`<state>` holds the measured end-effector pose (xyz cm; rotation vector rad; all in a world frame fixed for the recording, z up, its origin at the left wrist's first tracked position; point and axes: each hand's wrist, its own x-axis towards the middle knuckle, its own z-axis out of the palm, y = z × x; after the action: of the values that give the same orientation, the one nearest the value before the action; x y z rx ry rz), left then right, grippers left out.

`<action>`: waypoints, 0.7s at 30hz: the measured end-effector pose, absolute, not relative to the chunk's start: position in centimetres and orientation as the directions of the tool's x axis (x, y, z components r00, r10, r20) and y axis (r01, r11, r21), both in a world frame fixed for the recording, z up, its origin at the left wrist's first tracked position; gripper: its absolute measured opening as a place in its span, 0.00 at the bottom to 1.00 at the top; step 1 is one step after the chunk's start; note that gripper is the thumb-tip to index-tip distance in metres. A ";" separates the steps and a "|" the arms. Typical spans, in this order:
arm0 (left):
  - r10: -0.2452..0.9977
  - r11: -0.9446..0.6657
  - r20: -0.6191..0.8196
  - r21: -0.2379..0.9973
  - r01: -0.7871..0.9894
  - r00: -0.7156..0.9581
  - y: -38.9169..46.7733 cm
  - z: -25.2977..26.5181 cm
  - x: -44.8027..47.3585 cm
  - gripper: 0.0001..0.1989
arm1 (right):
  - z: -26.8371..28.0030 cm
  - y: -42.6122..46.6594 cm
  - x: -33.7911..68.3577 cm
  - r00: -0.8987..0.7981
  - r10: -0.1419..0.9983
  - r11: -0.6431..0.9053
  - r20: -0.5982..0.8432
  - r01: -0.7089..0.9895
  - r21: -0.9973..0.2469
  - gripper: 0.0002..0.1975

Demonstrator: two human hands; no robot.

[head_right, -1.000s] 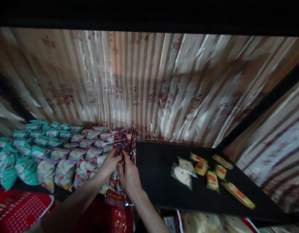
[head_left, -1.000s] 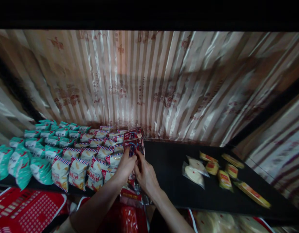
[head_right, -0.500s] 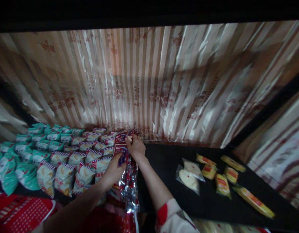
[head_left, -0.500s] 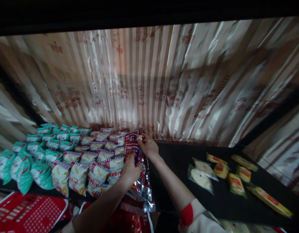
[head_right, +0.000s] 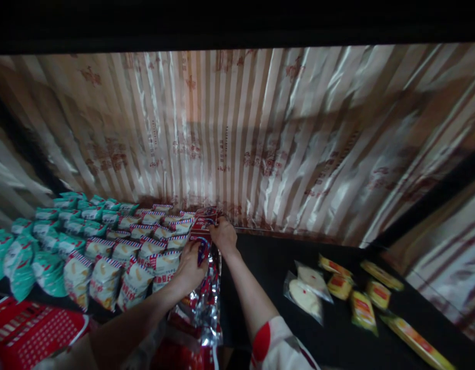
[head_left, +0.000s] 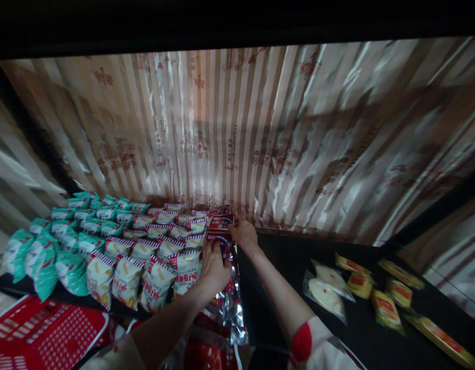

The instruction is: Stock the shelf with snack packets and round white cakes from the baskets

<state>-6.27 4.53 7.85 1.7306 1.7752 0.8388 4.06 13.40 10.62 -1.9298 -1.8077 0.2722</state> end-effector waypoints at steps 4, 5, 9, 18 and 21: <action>0.996 0.065 -0.004 0.749 0.659 -0.094 5.8 7.6 -6.3 0.33 | 11.0 13.8 3.7 0.107 0.984 -0.025 0.140 0.871 -0.490 0.15; 0.994 0.074 -0.007 0.750 0.658 -0.105 6.1 7.6 -6.3 0.33 | 11.0 13.8 3.6 0.104 0.985 -0.022 0.137 0.869 -0.495 0.15; 0.994 0.035 0.041 0.736 0.677 -0.097 6.4 7.8 -5.8 0.34 | 10.8 14.2 3.5 0.095 0.985 -0.005 0.147 0.855 -0.519 0.16; 0.992 0.035 0.068 0.642 0.766 -0.103 6.9 8.2 -4.9 0.31 | 9.5 15.5 4.3 0.058 0.984 0.043 0.166 0.835 -0.548 0.14; 0.990 0.067 0.055 0.614 0.787 -0.128 7.5 7.7 -4.6 0.31 | 9.5 15.7 4.3 0.062 0.985 0.026 0.158 0.866 -0.500 0.13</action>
<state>-4.55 7.50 7.73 1.7687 1.9736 0.7320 4.26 15.74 9.50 -1.8770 -1.8408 0.3369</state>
